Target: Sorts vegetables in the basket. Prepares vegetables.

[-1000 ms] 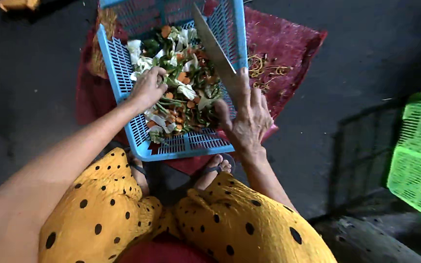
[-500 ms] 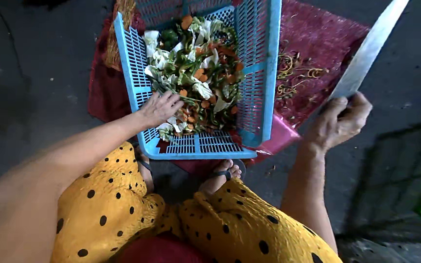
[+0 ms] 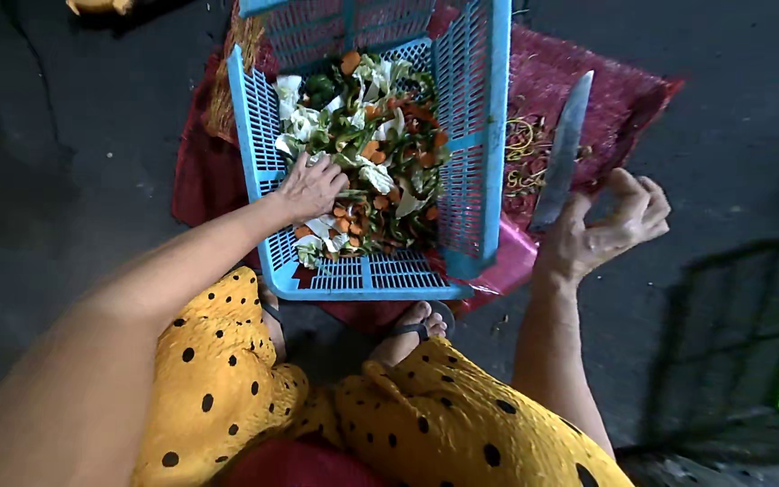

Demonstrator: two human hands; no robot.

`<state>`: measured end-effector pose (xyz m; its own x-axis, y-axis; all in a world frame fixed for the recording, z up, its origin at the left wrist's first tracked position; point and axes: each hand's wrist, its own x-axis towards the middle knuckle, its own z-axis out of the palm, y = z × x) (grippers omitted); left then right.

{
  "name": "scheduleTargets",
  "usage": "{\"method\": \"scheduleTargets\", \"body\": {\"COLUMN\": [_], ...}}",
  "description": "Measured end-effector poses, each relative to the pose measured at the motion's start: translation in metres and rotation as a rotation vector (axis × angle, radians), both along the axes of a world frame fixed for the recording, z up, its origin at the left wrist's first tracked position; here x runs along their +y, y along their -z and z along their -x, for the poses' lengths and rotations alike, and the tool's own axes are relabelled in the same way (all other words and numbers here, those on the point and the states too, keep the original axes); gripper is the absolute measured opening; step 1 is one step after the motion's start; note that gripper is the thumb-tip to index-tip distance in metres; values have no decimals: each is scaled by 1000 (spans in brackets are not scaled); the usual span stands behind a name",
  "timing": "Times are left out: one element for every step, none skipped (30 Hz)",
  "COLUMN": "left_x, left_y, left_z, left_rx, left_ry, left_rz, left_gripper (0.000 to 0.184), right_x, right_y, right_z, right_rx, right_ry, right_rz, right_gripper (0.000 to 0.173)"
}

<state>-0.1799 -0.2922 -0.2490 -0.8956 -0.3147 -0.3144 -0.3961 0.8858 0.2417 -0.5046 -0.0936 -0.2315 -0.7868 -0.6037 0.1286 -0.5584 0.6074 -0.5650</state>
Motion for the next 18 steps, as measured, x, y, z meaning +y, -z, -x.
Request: {"method": "scheduleTargets", "body": {"left_x": [1,3,6,9,13,14,12,9,6,3,-1,-7,-14,-21,-27,-32,-34,-36], "left_y": [-2,-1,0,2,5,6,5,2,-2,-6,-12,-21,-32,-42,-52,-62,-66,-71], "left_z": [1,1,1,1,0,0,1,2,3,4,4,6,7,8,10,12,13,14], "left_rx": [-61,-97,-108,-98,-86,-78,-74,-75,-60,-32,-11,3,8,30,59,115,203,280], "left_ry": [1,-2,-12,-13,0,19,26,10,-26,-82,-157,-241,-340,-455,-605,-762,-911,-1042], "left_rz": [-11,-6,-4,13,40,57,63,48,25,-9,-60,-118,-209,-317,-486,-683,-890,-1103], "left_gripper": [36,42,42,36,27,22,21,22,26,30,34,38,40,41,41,40,38,38], "right_x": [-3,-6,-9,-11,-11,-10,-9,-4,4,12,19,24,27,26,23,18,12,5], "right_y": [-7,-13,-19,-22,-26,-28,-27,-22,-15,-9,-4,-1,0,-1,-2,-5,-9,-13], "right_z": [-7,-15,-24,-37,-53,-70,-87,-102,-113,-120,-124,-126,-124,-122,-118,-115,-112,-110], "right_rx": [76,156,209,232,216,190,168,152,148,148,133,96,34,-45,-123,-192,-253,-321], "right_ry": [-49,-123,-210,-299,-387,-468,-549,-634,-707,-753,-775,-771,-749,-716,-676,-637,-608,-587], "right_rz": [44,80,108,133,147,157,171,180,189,191,189,190,192,203,221,233,238,232], "right_gripper": [38,36,34,33,32,31,28,26,25,24,23,22,21,21,22,23,25,26]}}
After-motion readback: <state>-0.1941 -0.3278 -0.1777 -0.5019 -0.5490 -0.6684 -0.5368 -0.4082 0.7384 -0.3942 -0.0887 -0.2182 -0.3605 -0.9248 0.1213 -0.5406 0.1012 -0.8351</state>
